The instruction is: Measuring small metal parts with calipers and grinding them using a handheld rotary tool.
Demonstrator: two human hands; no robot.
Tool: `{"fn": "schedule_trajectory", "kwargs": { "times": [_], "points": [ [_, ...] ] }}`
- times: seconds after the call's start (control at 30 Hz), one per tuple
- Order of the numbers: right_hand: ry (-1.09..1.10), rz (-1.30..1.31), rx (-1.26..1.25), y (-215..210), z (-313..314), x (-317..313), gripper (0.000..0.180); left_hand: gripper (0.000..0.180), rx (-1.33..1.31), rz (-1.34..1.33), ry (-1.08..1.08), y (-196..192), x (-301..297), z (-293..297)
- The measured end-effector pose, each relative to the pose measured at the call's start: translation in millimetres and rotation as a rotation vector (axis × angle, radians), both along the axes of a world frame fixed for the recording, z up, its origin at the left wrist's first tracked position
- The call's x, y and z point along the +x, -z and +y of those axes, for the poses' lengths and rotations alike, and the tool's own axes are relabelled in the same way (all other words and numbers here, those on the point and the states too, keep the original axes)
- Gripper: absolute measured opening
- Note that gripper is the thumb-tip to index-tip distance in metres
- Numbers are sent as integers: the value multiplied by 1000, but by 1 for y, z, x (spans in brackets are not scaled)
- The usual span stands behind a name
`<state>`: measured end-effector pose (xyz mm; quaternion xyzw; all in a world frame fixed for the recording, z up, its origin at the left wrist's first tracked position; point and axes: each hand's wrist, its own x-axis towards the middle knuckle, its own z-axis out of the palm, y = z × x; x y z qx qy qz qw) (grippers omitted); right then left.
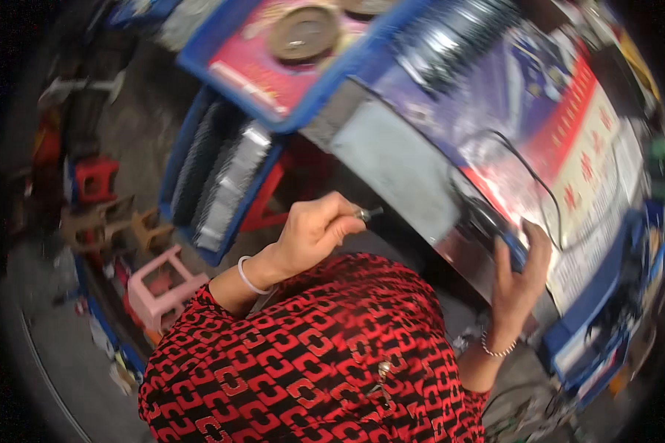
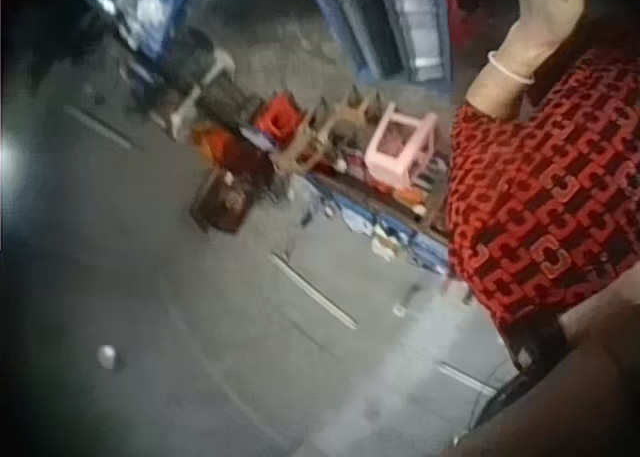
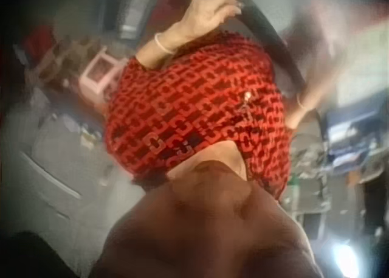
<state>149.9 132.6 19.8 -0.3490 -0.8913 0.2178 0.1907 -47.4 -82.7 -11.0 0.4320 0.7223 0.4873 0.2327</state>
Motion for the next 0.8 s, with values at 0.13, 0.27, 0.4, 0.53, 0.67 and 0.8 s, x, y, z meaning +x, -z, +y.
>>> {"fn": "schedule_trajectory", "kwargs": {
  "times": [0.13,0.27,0.4,0.53,0.67,0.8],
  "points": [
    [-73,-135,-214,7,14,6,49,21,-113,-254,-580,17,-24,-80],
    [-218,-263,-43,0,15,-1,65,16,64,-389,-1090,55,-54,-186],
    [-241,-319,-45,2,22,-2,66,17,125,-231,-1368,76,-59,-260],
    [-270,-246,-132,10,32,3,62,17,90,-227,-1389,81,-59,-266],
    [-13,-110,-360,15,42,31,61,14,53,-138,-1275,99,-64,-254],
    [10,149,-371,-14,15,34,59,18,-61,-185,-1256,109,-73,-240]
  ]
}}
